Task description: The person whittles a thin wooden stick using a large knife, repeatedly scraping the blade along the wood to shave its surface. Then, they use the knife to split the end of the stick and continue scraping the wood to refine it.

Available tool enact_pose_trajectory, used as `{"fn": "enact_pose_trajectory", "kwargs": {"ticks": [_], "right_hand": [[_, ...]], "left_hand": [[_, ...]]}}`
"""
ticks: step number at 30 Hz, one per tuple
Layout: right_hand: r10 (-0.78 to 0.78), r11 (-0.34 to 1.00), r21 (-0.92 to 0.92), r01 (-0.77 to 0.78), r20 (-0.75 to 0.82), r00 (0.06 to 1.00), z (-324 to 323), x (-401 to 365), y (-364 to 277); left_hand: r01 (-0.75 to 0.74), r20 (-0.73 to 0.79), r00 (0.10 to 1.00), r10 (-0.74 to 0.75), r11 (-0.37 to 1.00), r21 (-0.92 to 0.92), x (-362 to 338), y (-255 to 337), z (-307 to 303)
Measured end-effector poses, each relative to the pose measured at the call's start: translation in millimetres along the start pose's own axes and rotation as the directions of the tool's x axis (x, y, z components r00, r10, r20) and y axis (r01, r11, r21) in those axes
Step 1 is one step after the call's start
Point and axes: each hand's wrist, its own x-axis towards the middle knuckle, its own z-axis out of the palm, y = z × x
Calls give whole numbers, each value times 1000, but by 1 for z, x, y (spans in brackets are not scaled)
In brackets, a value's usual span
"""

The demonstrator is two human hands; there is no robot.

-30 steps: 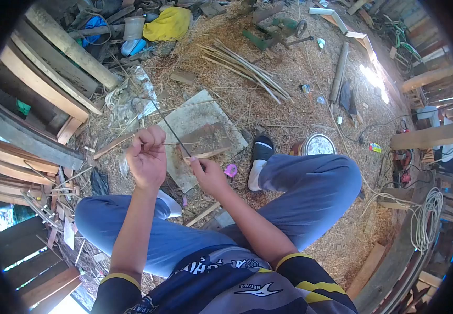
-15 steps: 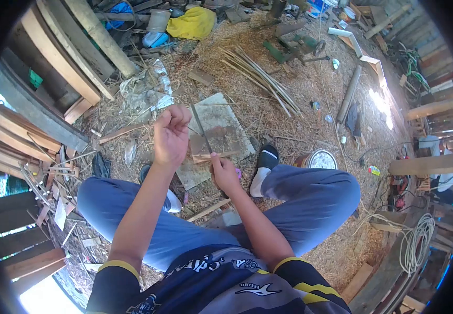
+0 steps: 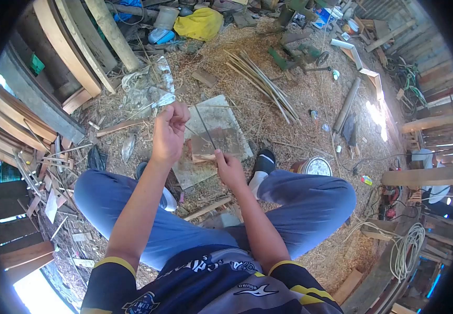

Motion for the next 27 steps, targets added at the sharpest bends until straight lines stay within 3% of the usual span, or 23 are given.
{"fn": "enact_pose_trajectory", "kwargs": {"ticks": [8,11,17,20,24,27], "right_hand": [[52,991,117,-60,72,996,-3,-3,-22],[-66,997,33,64,49,997,-2,2,0],[-164,981,-91,171,87,983,5,1,5],[-158,987,-1,159,69,985,11,-7,3],[5,1000,-12,-4,67,998,9,-5,1],[-27,999,-36,30,76,997,6,-10,-2]], "left_hand": [[-34,-43,999,33,999,-29,3,-4,-5],[-50,-63,997,47,998,-48,4,-5,-4],[-84,-69,994,80,996,-44,3,-9,-1],[-95,-92,992,90,994,-51,-3,-12,1],[-129,-107,987,124,991,-42,-8,-11,2],[-153,-100,984,149,988,-31,-8,-11,0]]}}
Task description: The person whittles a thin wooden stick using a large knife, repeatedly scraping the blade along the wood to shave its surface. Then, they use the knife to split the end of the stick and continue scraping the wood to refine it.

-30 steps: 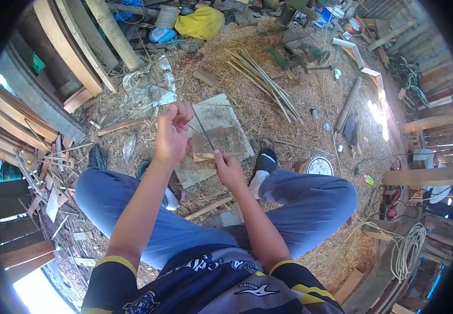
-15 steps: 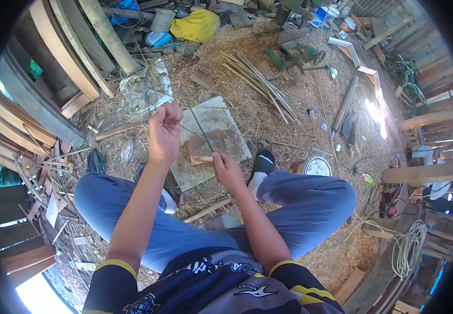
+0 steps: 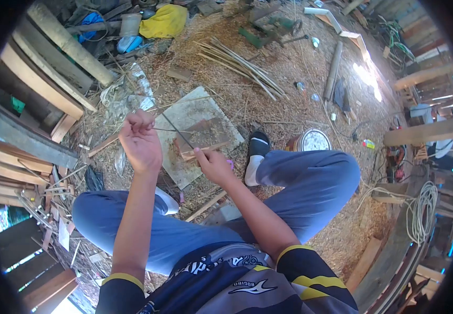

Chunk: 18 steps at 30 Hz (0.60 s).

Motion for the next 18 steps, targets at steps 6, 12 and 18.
{"fn": "enact_pose_trajectory", "kwargs": {"ticks": [6,12,18], "right_hand": [[64,989,-127,-69,-48,997,-3,6,8],[-25,989,-145,25,2,1000,-2,4,12],[65,982,-179,-64,-1,998,-10,2,10]], "left_hand": [[-6,-32,999,6,1000,1,-4,1,-9],[-12,-66,998,13,1000,6,-6,2,-7],[-38,-75,997,36,999,-17,-4,1,-10]]}}
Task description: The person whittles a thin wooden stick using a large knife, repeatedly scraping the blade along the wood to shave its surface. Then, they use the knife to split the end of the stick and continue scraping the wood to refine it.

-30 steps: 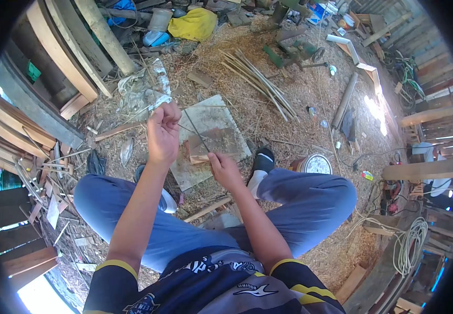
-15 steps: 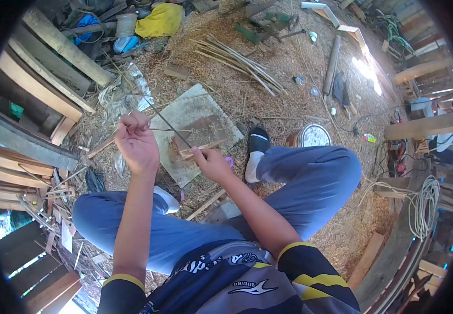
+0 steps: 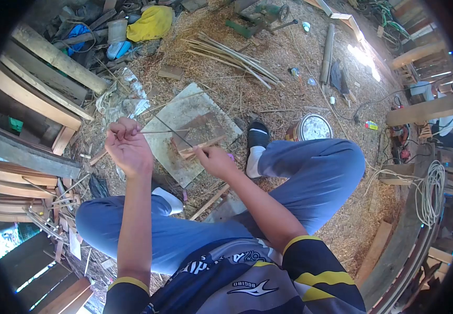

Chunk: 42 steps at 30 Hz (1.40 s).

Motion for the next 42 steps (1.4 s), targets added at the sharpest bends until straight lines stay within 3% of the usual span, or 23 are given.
{"fn": "enact_pose_trajectory", "kwargs": {"ticks": [3,6,12,15,18,24,28,31,37,40,42], "right_hand": [[-12,1000,-24,12,20,1000,-5,-8,-10],[78,994,-70,-79,-19,997,-1,5,10],[8,993,-116,-9,-10,1000,-1,-2,7],[112,988,-101,-115,-37,993,-5,3,22],[36,986,-159,-38,-15,999,-6,3,23],[184,978,-100,-183,3,983,-8,6,35],[38,986,-165,-37,0,999,-3,6,39],[141,985,-96,-142,-21,990,-3,6,46],[31,990,-140,-31,-4,1000,3,11,58],[154,988,-26,-153,18,988,-1,11,58],[148,984,-104,-146,15,989,-9,7,52]], "left_hand": [[2,-10,1000,-2,1000,21,-3,2,2],[8,-2,1000,-8,1000,5,-1,4,1],[4,-41,999,-3,1000,21,-3,2,3],[11,-46,999,-11,1000,-12,-1,2,-1],[-6,-34,999,5,1000,-18,1,0,-2],[-23,-25,999,22,1000,-18,0,1,0],[-14,-24,1000,14,1000,11,-3,1,6],[-17,-42,999,16,1000,-18,-2,3,3],[-25,-39,999,25,999,-21,-2,2,4],[-28,-47,999,26,998,-48,-1,3,0],[-23,-50,999,20,997,-68,0,3,-3]]}}
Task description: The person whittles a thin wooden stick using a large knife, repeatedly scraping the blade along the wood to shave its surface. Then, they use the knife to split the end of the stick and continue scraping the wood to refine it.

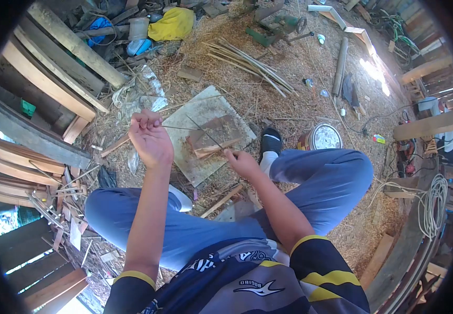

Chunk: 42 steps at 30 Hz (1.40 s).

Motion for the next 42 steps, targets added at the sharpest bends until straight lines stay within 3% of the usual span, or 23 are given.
{"fn": "enact_pose_trajectory", "kwargs": {"ticks": [2,5,8,14,17,20,23,26,30,32,35,41,42], "right_hand": [[-49,994,-95,45,-41,998,0,-3,-7],[-92,994,-66,88,-63,994,5,-6,-2],[65,992,-102,-69,-47,997,4,7,18],[-72,991,-115,63,-76,994,3,3,19],[100,994,-40,-103,-69,993,2,2,20],[68,996,-56,-68,1,998,-4,2,22],[5,996,-86,-14,-95,995,7,14,32],[173,983,-65,-173,6,985,0,11,21],[101,990,-91,-108,-72,992,14,16,30],[127,988,-82,-131,-54,991,4,-3,-6],[36,993,-105,-48,-118,992,0,-18,-45],[-213,965,122,233,-155,965,3,-51,-95],[-222,965,105,239,-154,963,5,-55,-100]], "left_hand": [[2,8,1000,-2,1000,-6,0,-1,0],[-2,2,1000,2,1000,21,-2,-1,2],[-7,-5,1000,7,1000,6,-3,0,1],[8,29,1000,-9,999,45,-2,-3,7],[18,12,1000,-18,1000,-10,-4,-3,4],[21,5,1000,-21,1000,-15,-3,-4,5],[1,47,999,-3,999,38,-5,-2,10],[20,52,998,-19,1000,-3,-6,0,9],[57,54,997,-57,998,-5,-7,2,13],[88,64,994,-86,996,-31,-7,3,10],[104,67,992,-106,994,23,-7,6,11],[138,28,990,-142,984,114,-11,16,20],[134,75,987,-142,985,107,-13,16,17]]}}
